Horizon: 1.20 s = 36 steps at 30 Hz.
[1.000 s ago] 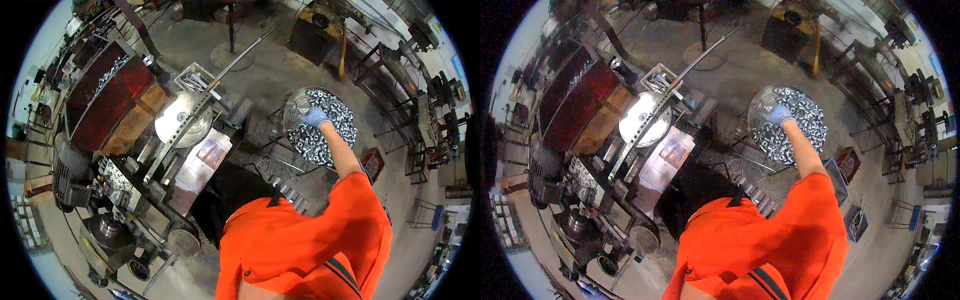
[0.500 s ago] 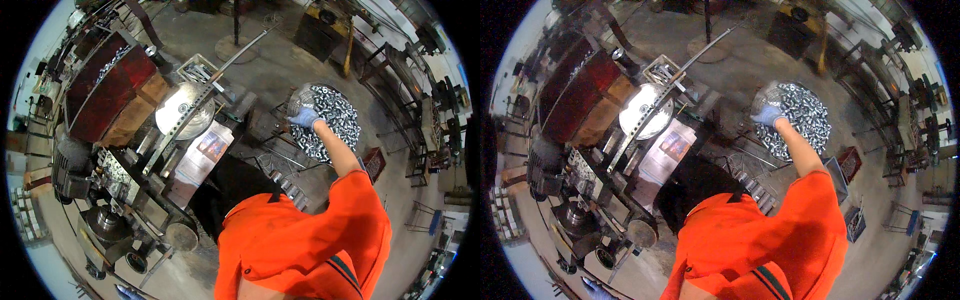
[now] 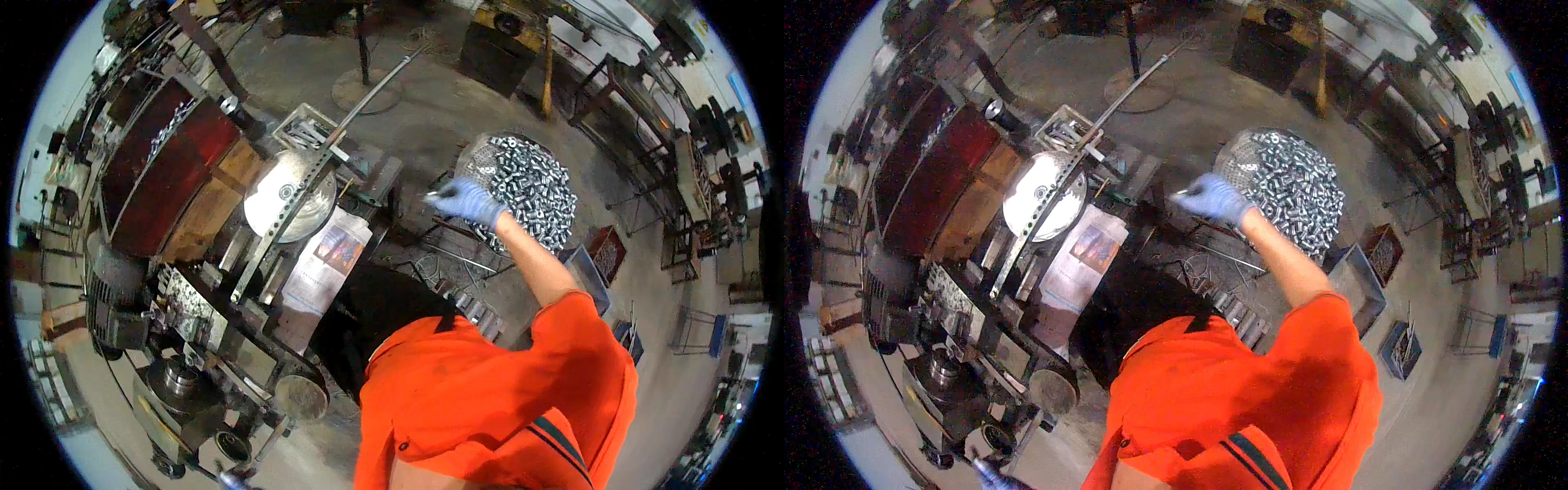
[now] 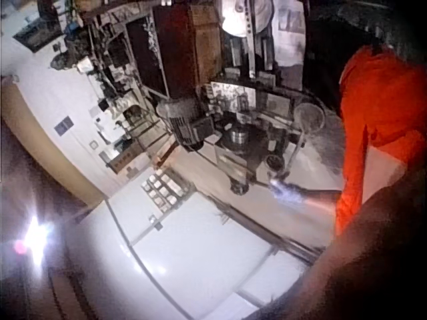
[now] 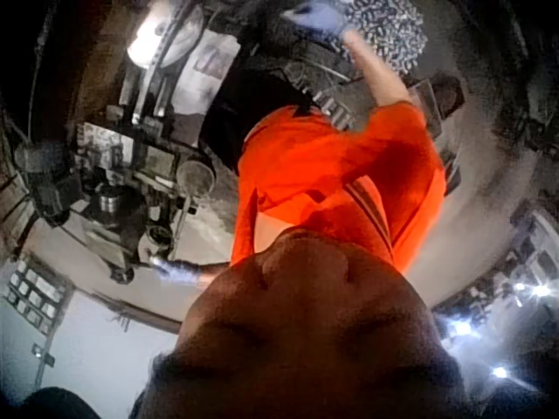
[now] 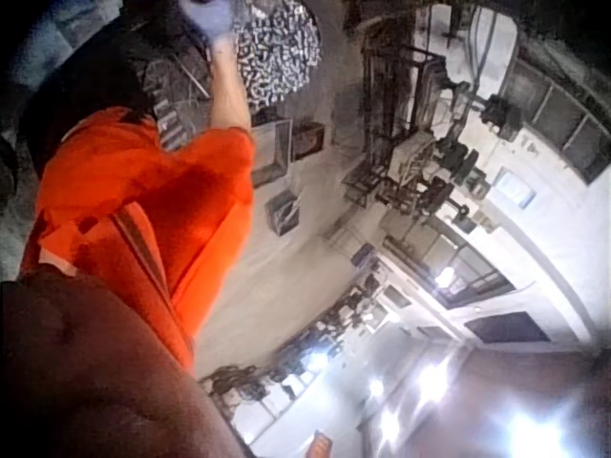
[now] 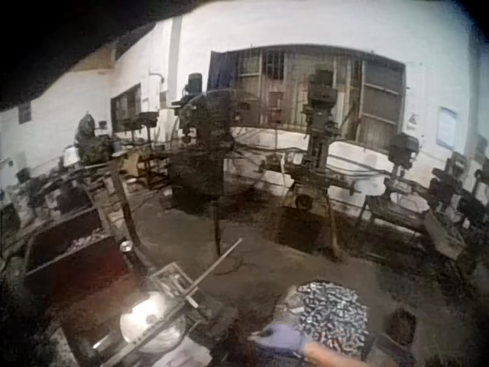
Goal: The person operates a lathe machine by placing a metal component into the chuck and tightening it by hand. They use a lever to start the machining process, then remove the finished piece and place it into a bin with other completed parts.
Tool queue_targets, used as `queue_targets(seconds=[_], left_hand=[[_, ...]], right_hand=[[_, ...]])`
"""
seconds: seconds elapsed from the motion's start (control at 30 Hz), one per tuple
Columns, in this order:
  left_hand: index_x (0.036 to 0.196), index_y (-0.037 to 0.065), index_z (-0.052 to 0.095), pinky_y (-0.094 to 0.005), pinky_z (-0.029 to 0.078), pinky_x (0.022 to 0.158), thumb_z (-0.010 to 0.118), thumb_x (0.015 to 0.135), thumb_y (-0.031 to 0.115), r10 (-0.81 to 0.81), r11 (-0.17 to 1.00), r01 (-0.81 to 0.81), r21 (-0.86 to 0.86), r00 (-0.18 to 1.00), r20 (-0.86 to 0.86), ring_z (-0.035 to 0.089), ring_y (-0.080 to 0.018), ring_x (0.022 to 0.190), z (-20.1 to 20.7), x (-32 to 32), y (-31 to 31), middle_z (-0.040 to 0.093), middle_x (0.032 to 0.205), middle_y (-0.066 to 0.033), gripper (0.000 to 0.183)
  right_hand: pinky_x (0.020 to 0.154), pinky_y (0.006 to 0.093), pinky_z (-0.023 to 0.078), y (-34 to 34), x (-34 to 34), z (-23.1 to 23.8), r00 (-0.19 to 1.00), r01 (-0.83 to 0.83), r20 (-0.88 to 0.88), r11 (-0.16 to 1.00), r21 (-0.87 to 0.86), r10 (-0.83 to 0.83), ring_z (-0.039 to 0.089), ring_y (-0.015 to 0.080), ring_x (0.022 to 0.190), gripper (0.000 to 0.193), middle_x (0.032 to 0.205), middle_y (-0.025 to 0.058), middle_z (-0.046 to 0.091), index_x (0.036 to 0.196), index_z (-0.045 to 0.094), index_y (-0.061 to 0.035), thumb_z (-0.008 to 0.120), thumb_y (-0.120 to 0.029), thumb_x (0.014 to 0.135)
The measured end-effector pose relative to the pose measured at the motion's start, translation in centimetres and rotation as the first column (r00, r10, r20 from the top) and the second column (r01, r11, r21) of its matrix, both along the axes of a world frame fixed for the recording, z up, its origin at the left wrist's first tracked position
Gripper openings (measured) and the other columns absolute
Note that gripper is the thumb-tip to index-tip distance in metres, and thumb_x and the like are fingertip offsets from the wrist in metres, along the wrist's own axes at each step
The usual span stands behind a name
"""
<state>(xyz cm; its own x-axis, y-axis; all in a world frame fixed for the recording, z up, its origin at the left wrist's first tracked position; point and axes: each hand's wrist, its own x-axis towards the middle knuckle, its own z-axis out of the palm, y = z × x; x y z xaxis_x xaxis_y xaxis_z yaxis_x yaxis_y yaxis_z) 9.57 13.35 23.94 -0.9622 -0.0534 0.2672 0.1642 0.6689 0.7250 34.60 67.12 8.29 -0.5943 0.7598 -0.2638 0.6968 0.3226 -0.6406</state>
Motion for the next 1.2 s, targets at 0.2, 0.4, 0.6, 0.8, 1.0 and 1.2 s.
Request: queue_targets(seconds=[0.2,0.4,0.6,0.8,1.0,1.2], left_hand=[[0.099,-0.004,0.063,-0.0283,0.043,0.055,0.043,0.091,0.048,-0.591,0.801,0.504,0.324,0.755,0.286,0.055,-0.0142,0.061,-6.9,-1.3,9.0,0.06,0.071,-0.007,0.056],[0.123,-0.001,0.044,-0.0366,0.037,0.094,0.045,0.089,0.042,-0.748,0.479,0.137,0.867,0.58,0.322,0.049,-0.0227,0.108,-10.6,0.6,11.1,0.051,0.12,-0.0139,0.054],[0.124,0.0,0.043,-0.0377,0.035,0.096,0.045,0.088,0.042,-0.756,0.432,0.108,0.895,0.585,0.294,0.048,-0.0246,0.11,-11.0,1.6,11.9,0.05,0.121,-0.0143,0.056],[0.126,0.001,0.044,-0.0394,0.034,0.099,0.042,0.09,0.043,-0.707,0.347,-0.096,0.933,0.626,0.328,0.047,-0.0256,0.114,-10.7,2.8,13.1,0.049,0.124,-0.0141,0.055],[0.126,-0.001,0.045,-0.0403,0.034,0.099,0.042,0.09,0.044,-0.841,0.343,-0.027,0.939,0.435,0.32,0.048,-0.0267,0.113,-9.6,1.9,12.7,0.049,0.124,-0.0154,0.057],[0.134,0.013,0.035,-0.0487,0.02,0.107,0.039,0.092,0.039,-0.877,0.336,0.381,0.861,0.461,0.138,0.035,-0.0127,0.124,-12.2,0.9,10.0,0.037,0.137,-0.0017,0.05]], right_hand=[[0.091,0.0407,0.043,-15.5,-11.7,6.9,0.617,-0.608,-0.465,0.76,0.231,0.635,0.053,0.0336,0.106,0.032,0.111,0.0186,0.057,0.081,0.07,-0.0078,0.063,-0.039,0.077],[0.074,0.0431,0.041,-24.3,-17.2,9.4,0.236,-0.642,-0.6,0.587,0.494,0.764,0.05,0.0337,0.087,0.032,0.093,0.0158,0.054,0.066,0.062,-0.0078,0.063,-0.04,0.068],[0.074,0.0428,0.042,-26.6,-17.7,7.3,0.311,-0.452,-0.613,0.681,0.577,0.726,0.053,0.0321,0.085,0.04,0.084,0.0143,0.058,0.062,0.065,-0.0084,0.061,-0.048,0.059],[0.083,0.0452,0.04,-26.3,-17.1,7.1,0.353,-0.547,-0.54,0.637,0.544,0.764,0.051,0.0345,0.096,0.042,0.095,0.0177,0.058,0.07,0.068,-0.0094,0.059,-0.05,0.061],[0.085,0.0462,0.037,-26.6,-17.3,6.3,0.357,-0.542,-0.452,0.575,0.613,0.818,0.049,0.0353,0.096,0.041,0.092,0.0173,0.057,0.075,0.068,-0.011,0.059,-0.049,0.063],[0.083,0.0456,0.038,-27.3,-17.4,6.5,0.289,-0.519,-0.661,0.693,0.5,0.693,0.048,0.0336,0.093,0.031,0.089,0.0109,0.057,0.069,0.066,-0.0131,0.063,-0.041,0.058]])
